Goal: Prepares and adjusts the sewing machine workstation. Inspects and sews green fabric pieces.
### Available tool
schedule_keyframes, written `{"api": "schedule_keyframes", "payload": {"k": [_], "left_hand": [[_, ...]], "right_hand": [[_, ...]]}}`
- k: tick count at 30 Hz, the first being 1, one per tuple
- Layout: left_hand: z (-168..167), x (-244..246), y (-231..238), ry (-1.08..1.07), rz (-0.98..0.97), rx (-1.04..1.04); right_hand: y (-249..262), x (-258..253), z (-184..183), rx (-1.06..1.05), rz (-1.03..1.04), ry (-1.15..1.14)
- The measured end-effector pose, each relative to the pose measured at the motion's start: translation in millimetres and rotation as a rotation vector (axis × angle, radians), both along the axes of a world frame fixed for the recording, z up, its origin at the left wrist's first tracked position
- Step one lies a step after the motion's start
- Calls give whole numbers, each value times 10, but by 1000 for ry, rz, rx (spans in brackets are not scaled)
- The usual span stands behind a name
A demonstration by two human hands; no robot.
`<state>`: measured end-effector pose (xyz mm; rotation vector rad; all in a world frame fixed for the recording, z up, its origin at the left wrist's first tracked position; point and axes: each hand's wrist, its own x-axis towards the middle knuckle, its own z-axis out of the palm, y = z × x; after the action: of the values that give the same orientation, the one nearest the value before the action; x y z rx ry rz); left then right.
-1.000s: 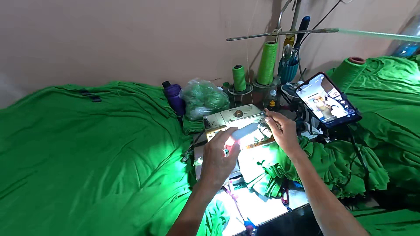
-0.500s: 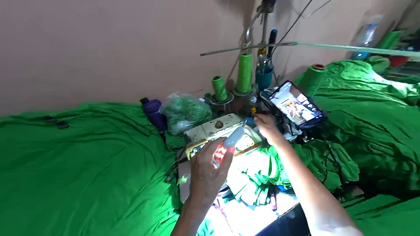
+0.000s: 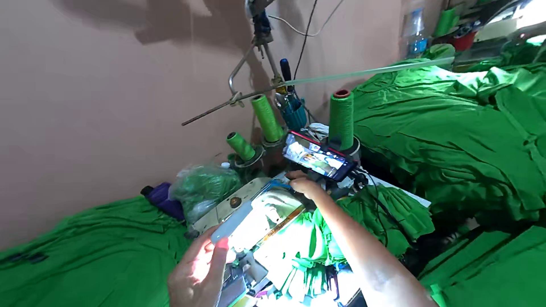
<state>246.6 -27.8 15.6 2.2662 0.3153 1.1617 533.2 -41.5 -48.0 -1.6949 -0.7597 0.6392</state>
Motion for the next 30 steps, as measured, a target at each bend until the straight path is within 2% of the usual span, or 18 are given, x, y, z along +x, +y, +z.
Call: {"api": "schedule_keyframes", "payload": {"k": [8,13,24,30], "left_hand": [[46,-13,51,32,-21,-121],[30,21,-19,93,-11,-181],[-13,45,-35,51,23,-140],[-40,107,-29,20,80,14]], "right_hand": [[-119,-36,133,-75,94,-78],[-137,-102,113,-108,56,-76],[-124,-102,69,-159,79,-109],[-123,-105,13,-82,18,-96]]}}
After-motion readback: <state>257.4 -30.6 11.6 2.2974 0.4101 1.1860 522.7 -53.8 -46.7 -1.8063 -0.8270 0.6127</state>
